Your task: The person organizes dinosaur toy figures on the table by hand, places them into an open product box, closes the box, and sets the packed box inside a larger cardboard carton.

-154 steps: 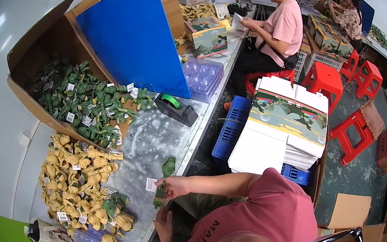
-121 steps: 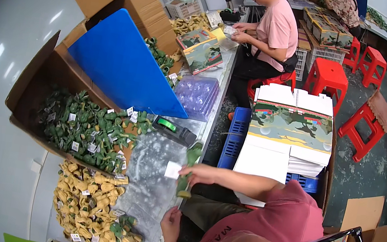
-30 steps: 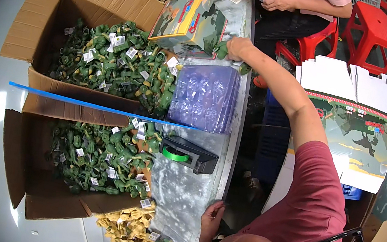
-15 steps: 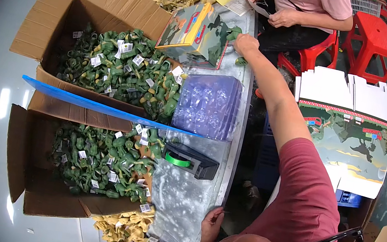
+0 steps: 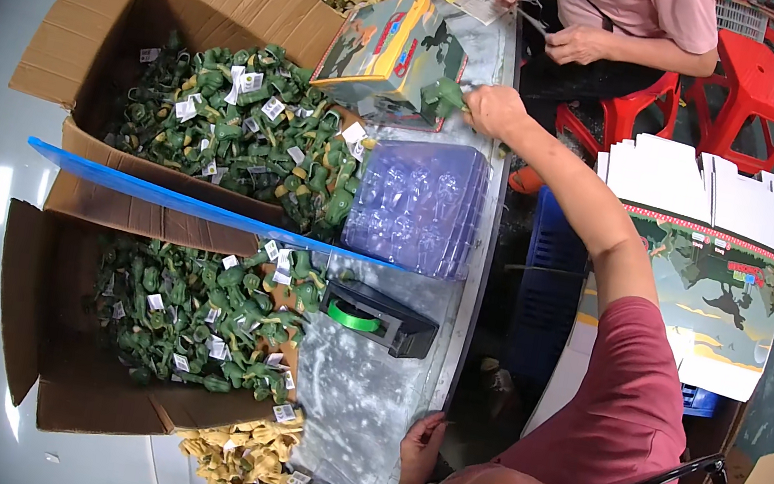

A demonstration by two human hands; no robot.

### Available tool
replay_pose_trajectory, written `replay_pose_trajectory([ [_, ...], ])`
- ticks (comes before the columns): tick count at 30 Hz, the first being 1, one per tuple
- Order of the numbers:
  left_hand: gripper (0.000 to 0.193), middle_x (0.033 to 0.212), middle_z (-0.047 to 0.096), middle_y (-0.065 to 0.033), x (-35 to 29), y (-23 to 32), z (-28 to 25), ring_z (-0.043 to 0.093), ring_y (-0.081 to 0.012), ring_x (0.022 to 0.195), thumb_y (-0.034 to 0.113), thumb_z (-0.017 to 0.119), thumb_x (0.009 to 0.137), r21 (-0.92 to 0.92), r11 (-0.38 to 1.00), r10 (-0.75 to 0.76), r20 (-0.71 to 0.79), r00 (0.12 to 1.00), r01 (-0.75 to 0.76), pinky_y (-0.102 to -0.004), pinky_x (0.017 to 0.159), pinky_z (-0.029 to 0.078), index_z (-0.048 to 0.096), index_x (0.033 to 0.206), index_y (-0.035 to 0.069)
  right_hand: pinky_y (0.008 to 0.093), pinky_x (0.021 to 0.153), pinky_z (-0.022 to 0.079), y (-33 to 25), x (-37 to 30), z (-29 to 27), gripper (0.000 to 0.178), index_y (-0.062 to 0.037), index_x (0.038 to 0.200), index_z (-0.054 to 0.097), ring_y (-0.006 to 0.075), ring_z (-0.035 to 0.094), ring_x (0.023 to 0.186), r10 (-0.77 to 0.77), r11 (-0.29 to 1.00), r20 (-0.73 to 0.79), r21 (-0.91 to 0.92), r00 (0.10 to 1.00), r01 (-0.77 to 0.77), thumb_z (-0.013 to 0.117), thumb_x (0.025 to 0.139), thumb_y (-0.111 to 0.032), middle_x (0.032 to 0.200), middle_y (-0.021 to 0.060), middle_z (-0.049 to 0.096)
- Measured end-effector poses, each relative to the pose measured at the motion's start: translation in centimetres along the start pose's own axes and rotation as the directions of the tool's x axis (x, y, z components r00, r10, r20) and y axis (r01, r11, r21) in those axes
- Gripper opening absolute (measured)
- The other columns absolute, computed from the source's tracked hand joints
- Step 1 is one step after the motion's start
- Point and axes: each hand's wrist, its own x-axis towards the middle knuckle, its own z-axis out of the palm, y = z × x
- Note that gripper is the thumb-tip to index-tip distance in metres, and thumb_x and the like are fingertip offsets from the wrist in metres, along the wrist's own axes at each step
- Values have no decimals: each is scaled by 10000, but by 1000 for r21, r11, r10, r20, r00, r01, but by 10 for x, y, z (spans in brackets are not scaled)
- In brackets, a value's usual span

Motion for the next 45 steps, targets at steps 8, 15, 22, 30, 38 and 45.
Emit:
replay_pose_trajectory([
  [8,241,1036,714,-29,2,-5,2,628,-64,896,39,653,975,33,999,34,-36,999,-33,-208,806,496,678,1210,-4,472,814,584,36,59,4,385,-51,1096,716,376,729,932,398,905,-212,249,892,-345,608,925,-379,982,200,743],
  [15,251,966,708,-16,-4,-3,2,613,-61,846,87,677,964,37,999,38,-24,999,-37,-214,780,495,693,1202,9,469,878,565,10,12,-21,418,-11,1046,730,363,721,978,389,898,-5,223,921,-378,660,880,-388,1005,229,732],
  [22,267,1019,724,-61,-20,18,7,642,-103,900,90,674,963,122,980,164,-31,986,-159,-254,823,516,686,1221,21,260,507,478,-22,-174,-77,314,-37,954,714,76,611,599,37,187,112,975,993,-117,668,949,-348,742,0,667],
  [30,282,1062,715,-74,-95,15,-2,650,-117,941,66,664,961,30,980,199,-38,979,-198,-260,847,514,664,1240,27,249,454,411,-153,-316,-26,412,4,1102,658,108,547,595,-327,-553,459,617,826,-561,577,969,-377,773,-20,571],
  [38,279,1023,720,-53,-177,-42,-27,645,-106,906,109,689,954,-12,988,150,-200,968,-155,-255,827,508,672,1209,-3,248,458,444,-251,-406,-41,389,25,1067,710,106,565,541,-467,-312,525,656,712,-688,590,990,-337,675,8,571],
  [45,299,1018,721,-59,-192,-65,-29,643,-102,873,137,689,956,8,984,175,-201,964,-177,-255,793,508,665,1218,-6,232,464,463,-261,-432,-61,393,10,1084,720,88,577,558,-430,-246,535,706,728,-664,594,988,-350,701,5,602],
])
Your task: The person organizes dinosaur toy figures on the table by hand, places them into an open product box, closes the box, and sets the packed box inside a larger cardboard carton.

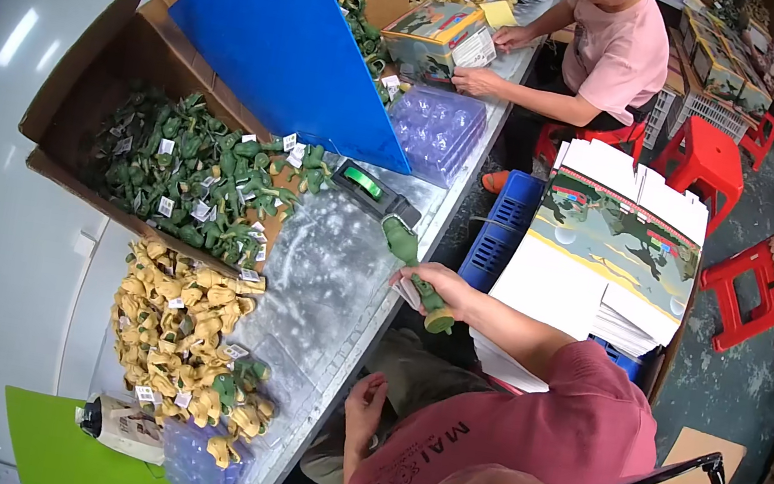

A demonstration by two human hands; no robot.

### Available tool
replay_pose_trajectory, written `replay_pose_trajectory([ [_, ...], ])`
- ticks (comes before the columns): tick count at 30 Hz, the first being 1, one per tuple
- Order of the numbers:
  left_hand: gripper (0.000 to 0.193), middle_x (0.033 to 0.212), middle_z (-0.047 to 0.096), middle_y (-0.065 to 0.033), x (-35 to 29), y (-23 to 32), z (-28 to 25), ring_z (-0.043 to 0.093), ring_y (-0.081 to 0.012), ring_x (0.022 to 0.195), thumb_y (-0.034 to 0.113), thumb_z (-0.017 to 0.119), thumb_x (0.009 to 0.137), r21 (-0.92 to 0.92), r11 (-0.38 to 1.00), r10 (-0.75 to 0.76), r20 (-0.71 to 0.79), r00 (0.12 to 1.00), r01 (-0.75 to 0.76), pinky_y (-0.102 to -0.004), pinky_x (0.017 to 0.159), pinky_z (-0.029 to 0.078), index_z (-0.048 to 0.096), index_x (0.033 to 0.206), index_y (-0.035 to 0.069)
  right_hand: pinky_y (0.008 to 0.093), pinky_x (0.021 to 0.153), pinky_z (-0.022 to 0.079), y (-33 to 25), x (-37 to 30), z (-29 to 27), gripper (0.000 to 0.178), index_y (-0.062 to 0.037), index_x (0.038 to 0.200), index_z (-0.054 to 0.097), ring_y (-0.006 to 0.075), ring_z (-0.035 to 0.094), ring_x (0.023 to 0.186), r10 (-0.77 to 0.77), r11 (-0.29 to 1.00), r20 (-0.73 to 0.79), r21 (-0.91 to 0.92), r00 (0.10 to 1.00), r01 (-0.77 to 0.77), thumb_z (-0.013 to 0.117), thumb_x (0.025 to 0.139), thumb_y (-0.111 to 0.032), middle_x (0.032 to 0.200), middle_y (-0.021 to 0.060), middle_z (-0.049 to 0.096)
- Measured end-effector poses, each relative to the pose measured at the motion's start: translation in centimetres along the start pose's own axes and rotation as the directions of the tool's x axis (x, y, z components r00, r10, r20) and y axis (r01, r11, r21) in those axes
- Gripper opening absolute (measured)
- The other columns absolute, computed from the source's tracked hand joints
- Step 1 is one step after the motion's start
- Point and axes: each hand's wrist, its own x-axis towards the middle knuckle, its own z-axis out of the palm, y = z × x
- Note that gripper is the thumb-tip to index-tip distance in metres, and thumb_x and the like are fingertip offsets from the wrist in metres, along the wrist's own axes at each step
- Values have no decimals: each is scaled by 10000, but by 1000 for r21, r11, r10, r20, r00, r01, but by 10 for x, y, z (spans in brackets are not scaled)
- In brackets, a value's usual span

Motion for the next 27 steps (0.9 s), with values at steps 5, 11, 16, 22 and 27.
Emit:
replay_pose_trajectory([
  [5,315,1015,716,-58,4,-10,-2,639,-101,859,146,693,955,-8,1000,-26,54,998,26,-256,767,501,660,1229,-6,262,539,475,-1,-6,-9,319,-70,1059,733,103,596,668,-17,999,-29,-31,999,16,627,962,-355,833,12,650],
  [11,314,1033,723,-76,3,-23,-6,662,-123,882,153,694,953,-36,997,-66,67,996,68,-271,792,518,664,1224,-4,248,476,475,10,0,-7,353,-31,1066,730,103,594,586,-38,999,-103,30,994,41,605,971,-347,745,1,631],
  [16,315,1039,728,-90,5,-34,-7,672,-131,899,159,698,950,-17,998,-66,68,995,67,-276,806,525,666,1217,-5,264,554,482,22,7,-15,335,-50,1106,716,116,607,704,-2,1000,-51,15,999,3,605,980,-340,887,31,661],
  [22,321,1048,721,-90,9,-27,2,665,-125,909,158,704,949,-77,992,-93,102,990,101,-269,807,521,666,1223,-5,266,519,468,17,3,-16,363,-63,1074,742,96,588,679,-32,999,-107,-12,994,31,599,966,-378,801,-1,634],
  [27,338,1058,713,-87,13,-23,2,654,-125,910,159,706,950,-127,982,-122,125,985,138,-266,814,516,658,1238,-12,262,505,468,20,4,-24,353,-67,1071,738,103,597,641,-10,1000,-159,20,987,14,610,964,-379,806,4,644],
])
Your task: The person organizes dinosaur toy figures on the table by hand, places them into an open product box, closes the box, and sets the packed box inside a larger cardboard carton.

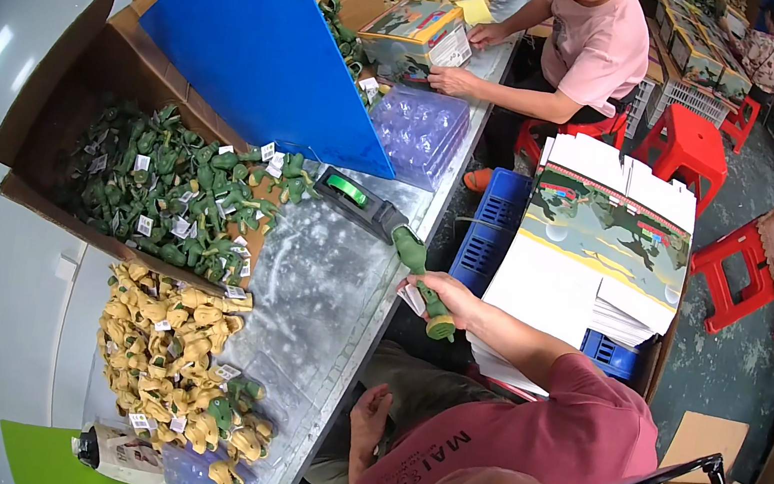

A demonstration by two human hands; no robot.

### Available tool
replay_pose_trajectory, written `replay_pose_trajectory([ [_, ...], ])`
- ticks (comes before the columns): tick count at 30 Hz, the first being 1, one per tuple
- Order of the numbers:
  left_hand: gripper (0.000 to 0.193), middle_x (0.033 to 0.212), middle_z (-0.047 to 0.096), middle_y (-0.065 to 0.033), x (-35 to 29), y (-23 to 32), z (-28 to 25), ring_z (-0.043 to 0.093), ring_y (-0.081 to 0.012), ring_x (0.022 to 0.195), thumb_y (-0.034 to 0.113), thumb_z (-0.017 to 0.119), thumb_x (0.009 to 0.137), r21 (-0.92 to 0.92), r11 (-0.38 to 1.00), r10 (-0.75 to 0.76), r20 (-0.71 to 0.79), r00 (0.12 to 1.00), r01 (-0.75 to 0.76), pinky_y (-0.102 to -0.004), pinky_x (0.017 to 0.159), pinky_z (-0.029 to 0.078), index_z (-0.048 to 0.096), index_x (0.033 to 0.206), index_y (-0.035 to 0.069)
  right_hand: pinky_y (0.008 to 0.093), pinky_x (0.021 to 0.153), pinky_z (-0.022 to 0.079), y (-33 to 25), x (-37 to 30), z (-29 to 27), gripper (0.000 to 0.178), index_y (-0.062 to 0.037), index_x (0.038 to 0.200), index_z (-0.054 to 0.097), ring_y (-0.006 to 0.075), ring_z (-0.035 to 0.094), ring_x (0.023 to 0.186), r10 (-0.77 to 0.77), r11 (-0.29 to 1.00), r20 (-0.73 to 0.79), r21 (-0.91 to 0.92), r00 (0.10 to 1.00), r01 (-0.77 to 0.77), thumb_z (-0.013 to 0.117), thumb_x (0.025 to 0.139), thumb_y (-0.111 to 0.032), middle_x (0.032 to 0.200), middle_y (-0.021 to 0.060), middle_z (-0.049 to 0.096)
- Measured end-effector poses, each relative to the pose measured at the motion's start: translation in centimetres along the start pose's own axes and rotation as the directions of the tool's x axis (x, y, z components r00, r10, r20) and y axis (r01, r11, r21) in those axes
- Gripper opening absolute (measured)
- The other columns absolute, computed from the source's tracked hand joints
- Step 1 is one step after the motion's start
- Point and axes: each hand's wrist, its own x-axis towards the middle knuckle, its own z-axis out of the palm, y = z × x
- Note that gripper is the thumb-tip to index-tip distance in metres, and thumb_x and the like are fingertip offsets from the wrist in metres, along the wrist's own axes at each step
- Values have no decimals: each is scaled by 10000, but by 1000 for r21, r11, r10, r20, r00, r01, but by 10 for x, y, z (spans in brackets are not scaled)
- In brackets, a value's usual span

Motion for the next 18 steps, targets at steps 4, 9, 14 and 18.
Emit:
replay_pose_trajectory([
  [4,347,1064,711,-86,1,3,-1,654,-131,915,153,704,951,86,996,-39,0,999,39,-267,830,513,651,1248,-19,259,503,474,6,3,-1,359,-67,1066,735,103,603,633,20,1000,6,22,1000,-20,617,962,-390,812,7,650],
  [9,338,1072,713,-90,-3,-3,-2,657,-135,918,149,698,955,0,997,-81,-2,997,81,-271,830,516,654,1248,-13,259,506,479,10,4,8,362,-65,1064,734,104,607,639,26,999,43,28,999,-27,619,962,-393,830,10,659],
  [14,329,1078,717,-94,-9,-4,-9,662,-135,925,138,689,960,85,994,-70,6,998,69,-276,826,521,652,1252,-11,265,517,494,21,6,13,355,-63,1080,726,111,621,661,51,998,46,33,998,-53,623,964,-382,856,23,673],
  [18,330,1075,719,-91,-15,-9,-13,665,-141,935,142,689,961,31,995,-90,-23,996,91,-278,824,522,653,1254,-6,267,523,501,30,10,16,345,-60,1080,723,113,628,678,71,996,44,48,997,-73,625,966,-371,875,34,683],
])
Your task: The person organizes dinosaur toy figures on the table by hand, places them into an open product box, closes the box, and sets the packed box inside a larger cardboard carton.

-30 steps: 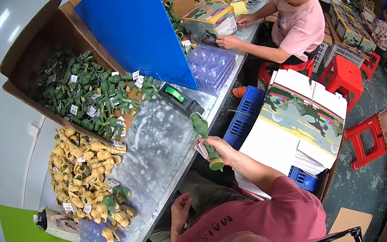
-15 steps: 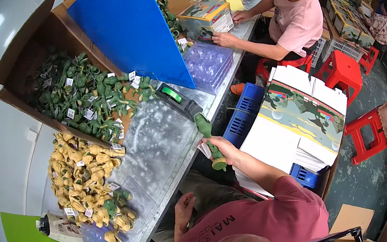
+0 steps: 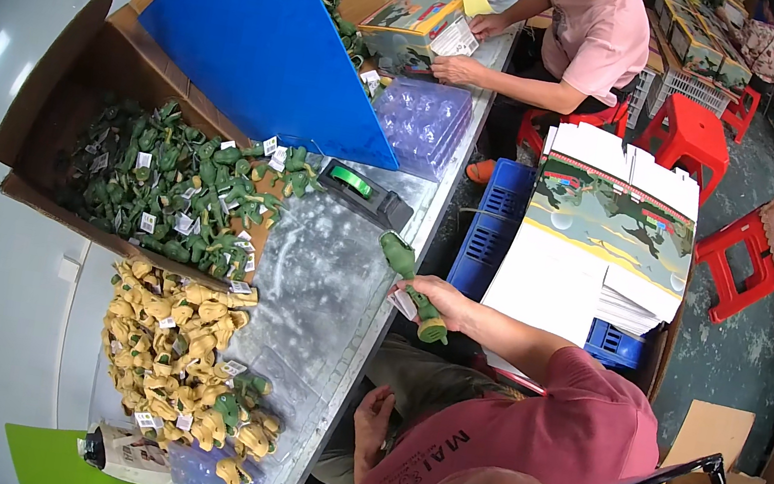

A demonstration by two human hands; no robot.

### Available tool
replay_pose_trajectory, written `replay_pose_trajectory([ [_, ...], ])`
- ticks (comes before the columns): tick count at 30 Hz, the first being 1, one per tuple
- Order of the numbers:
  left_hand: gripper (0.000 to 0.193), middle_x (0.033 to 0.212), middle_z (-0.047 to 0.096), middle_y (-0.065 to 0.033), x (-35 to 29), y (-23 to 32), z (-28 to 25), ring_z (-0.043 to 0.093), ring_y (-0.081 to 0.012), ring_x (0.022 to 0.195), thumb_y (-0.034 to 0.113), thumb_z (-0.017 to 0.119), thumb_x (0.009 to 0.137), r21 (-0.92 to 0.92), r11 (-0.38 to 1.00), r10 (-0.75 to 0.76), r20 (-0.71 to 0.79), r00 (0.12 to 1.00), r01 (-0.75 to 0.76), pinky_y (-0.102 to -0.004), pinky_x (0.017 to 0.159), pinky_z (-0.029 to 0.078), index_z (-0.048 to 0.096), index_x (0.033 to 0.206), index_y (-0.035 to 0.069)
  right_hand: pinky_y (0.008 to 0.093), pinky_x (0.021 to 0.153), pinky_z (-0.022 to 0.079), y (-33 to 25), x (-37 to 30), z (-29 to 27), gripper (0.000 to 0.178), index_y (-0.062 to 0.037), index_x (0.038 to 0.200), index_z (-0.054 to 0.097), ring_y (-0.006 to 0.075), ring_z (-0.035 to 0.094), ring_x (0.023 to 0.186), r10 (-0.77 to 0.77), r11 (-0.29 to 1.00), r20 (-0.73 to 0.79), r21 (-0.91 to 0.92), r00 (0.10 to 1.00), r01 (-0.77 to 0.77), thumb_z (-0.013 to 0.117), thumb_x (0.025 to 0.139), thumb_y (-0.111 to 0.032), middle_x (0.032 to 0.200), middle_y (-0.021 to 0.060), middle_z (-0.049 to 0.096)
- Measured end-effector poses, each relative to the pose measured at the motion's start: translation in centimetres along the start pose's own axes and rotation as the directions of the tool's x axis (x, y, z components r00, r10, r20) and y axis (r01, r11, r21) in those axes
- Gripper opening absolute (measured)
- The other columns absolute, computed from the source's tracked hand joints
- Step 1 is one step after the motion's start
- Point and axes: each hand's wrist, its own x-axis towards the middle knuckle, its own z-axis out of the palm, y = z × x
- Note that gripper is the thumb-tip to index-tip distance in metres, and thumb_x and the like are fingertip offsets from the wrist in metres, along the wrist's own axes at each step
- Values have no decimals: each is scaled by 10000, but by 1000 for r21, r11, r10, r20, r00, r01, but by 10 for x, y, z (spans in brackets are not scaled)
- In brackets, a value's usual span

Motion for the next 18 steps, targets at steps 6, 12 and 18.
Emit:
replay_pose_trajectory([
  [6,332,1088,719,-98,-3,-6,-5,670,-149,951,143,684,967,37,998,51,-8,999,-51,-283,827,527,646,1252,-22,279,530,503,8,10,5,319,-55,1068,715,130,636,703,-9,1000,34,25,999,8,620,970,-343,889,46,688],
  [12,336,1114,715,-108,-10,-2,-12,671,-154,1002,131,677,970,84,995,54,-3,999,-53,-287,877,525,635,1261,-32,284,542,503,15,6,14,309,-66,1083,711,132,635,721,12,1000,-11,10,1000,-12,602,979,-336,906,41,685],
  [18,334,1122,715,-115,-8,-24,-19,674,-171,1012,127,676,968,39,996,79,23,997,-80,-299,898,523,637,1260,-31,290,576,516,22,9,18,320,-70,1151,685,133,634,772,28,1000,11,-1,1000,-28,572,993,-325,957,39,674],
])
